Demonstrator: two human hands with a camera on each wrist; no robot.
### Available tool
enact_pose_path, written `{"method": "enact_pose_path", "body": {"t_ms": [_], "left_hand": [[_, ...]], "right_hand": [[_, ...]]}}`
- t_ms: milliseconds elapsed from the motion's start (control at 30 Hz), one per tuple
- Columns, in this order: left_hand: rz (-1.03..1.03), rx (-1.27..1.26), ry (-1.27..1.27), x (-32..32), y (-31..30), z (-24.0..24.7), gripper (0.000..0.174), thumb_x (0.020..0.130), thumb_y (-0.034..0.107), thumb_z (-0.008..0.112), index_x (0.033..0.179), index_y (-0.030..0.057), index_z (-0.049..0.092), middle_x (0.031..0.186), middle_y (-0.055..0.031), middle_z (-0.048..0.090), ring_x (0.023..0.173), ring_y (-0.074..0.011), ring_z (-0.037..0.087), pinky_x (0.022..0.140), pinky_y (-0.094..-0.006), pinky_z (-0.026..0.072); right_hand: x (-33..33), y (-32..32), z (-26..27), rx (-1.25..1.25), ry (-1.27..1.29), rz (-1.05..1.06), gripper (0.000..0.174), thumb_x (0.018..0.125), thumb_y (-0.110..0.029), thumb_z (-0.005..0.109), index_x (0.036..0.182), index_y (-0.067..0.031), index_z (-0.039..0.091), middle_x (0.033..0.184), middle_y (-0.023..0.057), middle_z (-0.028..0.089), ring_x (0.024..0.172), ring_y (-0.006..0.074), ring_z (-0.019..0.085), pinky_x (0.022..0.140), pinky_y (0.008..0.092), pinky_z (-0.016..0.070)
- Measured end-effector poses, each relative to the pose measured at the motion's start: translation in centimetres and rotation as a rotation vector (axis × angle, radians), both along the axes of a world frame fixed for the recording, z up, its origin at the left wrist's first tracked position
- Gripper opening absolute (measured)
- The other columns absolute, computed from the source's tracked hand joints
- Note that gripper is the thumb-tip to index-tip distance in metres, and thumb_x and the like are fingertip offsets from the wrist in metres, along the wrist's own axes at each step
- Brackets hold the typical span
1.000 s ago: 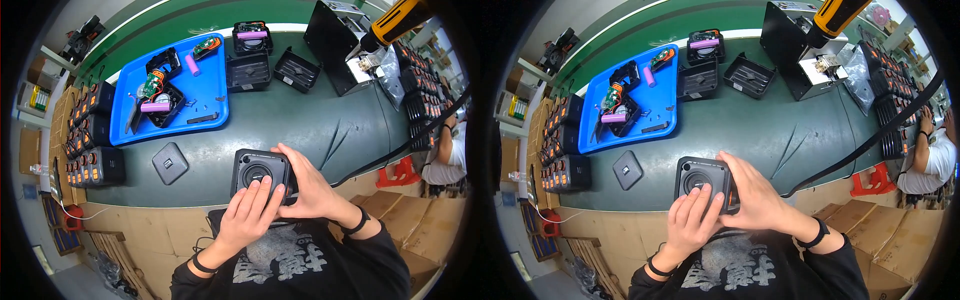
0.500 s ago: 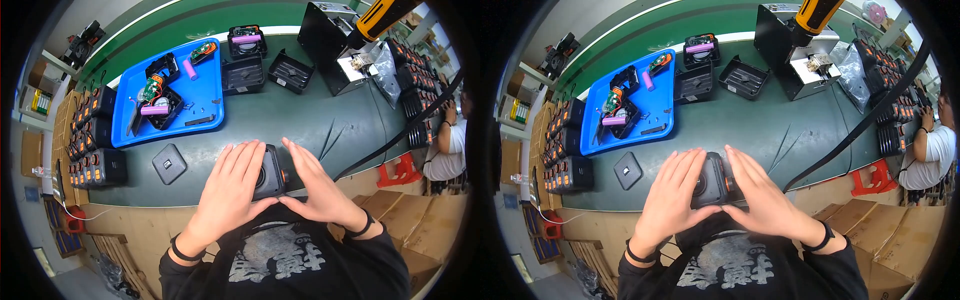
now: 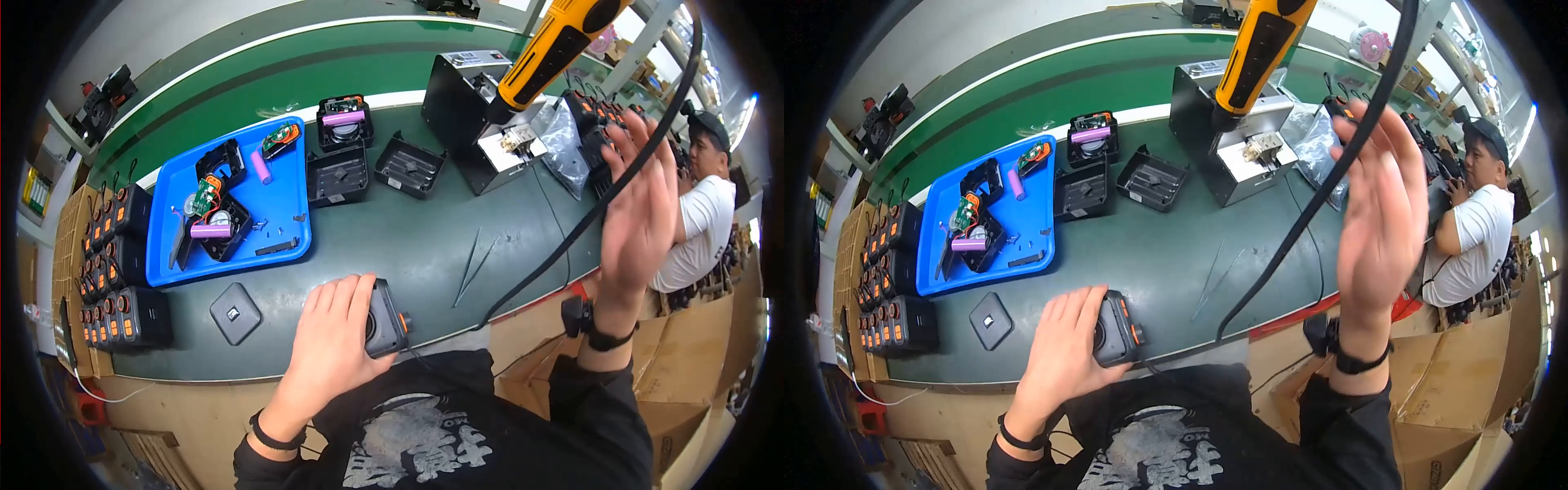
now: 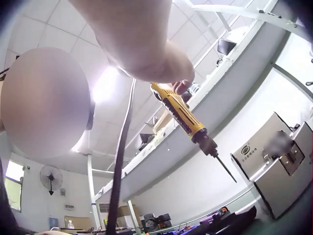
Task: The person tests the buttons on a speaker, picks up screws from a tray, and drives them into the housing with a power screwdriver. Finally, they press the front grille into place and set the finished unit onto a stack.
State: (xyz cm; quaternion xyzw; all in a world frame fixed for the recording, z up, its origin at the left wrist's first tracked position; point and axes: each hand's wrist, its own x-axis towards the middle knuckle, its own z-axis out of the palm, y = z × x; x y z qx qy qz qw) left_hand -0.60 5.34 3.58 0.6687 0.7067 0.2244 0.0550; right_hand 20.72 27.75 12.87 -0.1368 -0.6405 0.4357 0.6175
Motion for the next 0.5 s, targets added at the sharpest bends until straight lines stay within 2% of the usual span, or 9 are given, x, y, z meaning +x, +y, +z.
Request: {"method": "enact_pose_path", "body": {"t_ms": [33, 67, 133, 200, 233, 267, 367, 433, 500], "left_hand": [[0.011, 0.003, 0.013, 0.0, 0.0, 0.0, 0.08, 0.064, 0.03, 0.083, 0.127, -0.005, 0.047, 0.112, -0.0195, 0.055, 0.102, -0.0344, 0.054, 0.092, -0.0424, 0.0429], [0.017, -0.003, 0.026, 0.0, 0.0, -0.1, 0.08, 0.064, 0.03, 0.083, 0.127, -0.0048, 0.048, 0.113, -0.0193, 0.055, 0.102, -0.0345, 0.054, 0.092, -0.0424, 0.0431], [0.038, 0.004, 0.037, 0.2, 0.0, -0.4, 0.084, 0.062, 0.03, 0.084, 0.129, -0.0032, 0.046, 0.115, -0.0179, 0.054, 0.104, -0.0344, 0.054, 0.094, -0.0422, 0.0421], [0.062, -0.074, 0.005, 0.4, -0.1, -0.3, 0.097, 0.053, 0.025, 0.088, 0.135, -0.0009, 0.043, 0.124, -0.019, 0.053, 0.116, -0.0382, 0.05, 0.101, -0.0452, 0.0393], [0.046, -0.094, 0.004, 0.5, -0.1, -0.4, 0.097, 0.053, 0.025, 0.088, 0.135, -0.0009, 0.043, 0.124, -0.019, 0.053, 0.116, -0.0382, 0.05, 0.101, -0.0452, 0.0393], [0.049, -0.084, 0.02, 0.5, -0.1, -0.5, 0.097, 0.053, 0.025, 0.089, 0.135, -0.0009, 0.043, 0.124, -0.0189, 0.053, 0.115, -0.0379, 0.051, 0.101, -0.045, 0.0393], [0.057, -0.075, 0.052, 0.5, -0.1, -0.6, 0.097, 0.053, 0.025, 0.089, 0.135, -0.001, 0.043, 0.124, -0.0187, 0.053, 0.115, -0.0376, 0.051, 0.101, -0.0447, 0.0395], [0.056, -0.082, 0.073, 0.6, -0.1, -0.5, 0.097, 0.053, 0.025, 0.089, 0.135, -0.001, 0.043, 0.124, -0.0186, 0.053, 0.115, -0.0375, 0.051, 0.101, -0.0447, 0.0398], [0.048, -0.084, 0.072, 0.6, 0.0, -0.4, 0.098, 0.054, 0.027, 0.089, 0.135, -0.0015, 0.042, 0.124, -0.0188, 0.052, 0.114, -0.0375, 0.051, 0.1, -0.0447, 0.0403]], "right_hand": [[-0.8, 0.5, 0.8, -0.037, -0.027, 0.067, 0.044, 0.101, -0.011, 0.036, 0.141, 0.0092, 0.039, 0.14, 0.0241, 0.048, 0.127, 0.0309, 0.053, 0.104, 0.0383, 0.0422], [-1.3, 1.4, 0.9, -0.015, -0.026, 0.187, 0.044, 0.101, -0.011, 0.041, 0.14, 0.0094, 0.039, 0.138, 0.0242, 0.05, 0.125, 0.0312, 0.054, 0.103, 0.0368, 0.0429], [-3.5, 2.1, 1.3, -0.025, -0.095, 0.111, 0.045, 0.099, -0.012, 0.051, 0.139, 0.0074, 0.042, 0.128, 0.0217, 0.057, 0.115, 0.028, 0.06, 0.096, 0.0355, 0.0475], [-4.0, 3.1, 0.8, -0.006, -0.125, 0.145, 0.052, 0.099, -0.016, 0.048, 0.144, 0.0062, 0.034, 0.133, 0.0201, 0.053, 0.122, 0.0306, 0.055, 0.104, 0.038, 0.0428], [-4.0, 1.7, 0.7, -0.027, -0.075, 0.205, 0.062, 0.096, -0.019, 0.06, 0.144, 0.0079, 0.033, 0.138, 0.0178, 0.046, 0.127, 0.0248, 0.047, 0.109, 0.0378, 0.0348], [-4.1, 1.8, 0.3, 0.053, -0.023, 0.216, 0.061, 0.096, -0.018, 0.059, 0.143, 0.0098, 0.033, 0.137, 0.018, 0.047, 0.126, 0.0244, 0.048, 0.108, 0.0361, 0.0353], [-5.0, 1.0, 0.0, 0.029, 0.063, 0.183, 0.06, 0.096, -0.017, 0.058, 0.143, 0.0104, 0.033, 0.135, 0.0184, 0.049, 0.126, 0.0248, 0.049, 0.107, 0.0353, 0.0362], [-6.5, 0.1, -0.1, -0.021, 0.061, 0.014, 0.063, 0.095, -0.017, 0.06, 0.143, 0.0105, 0.032, 0.134, 0.018, 0.05, 0.125, 0.0232, 0.049, 0.107, 0.0338, 0.0363], [-6.4, 1.1, 0.3, 0.026, 0.0, 0.099, 0.064, 0.094, -0.017, 0.062, 0.144, 0.0103, 0.032, 0.133, 0.0174, 0.05, 0.125, 0.0221, 0.049, 0.107, 0.0331, 0.0363]]}}
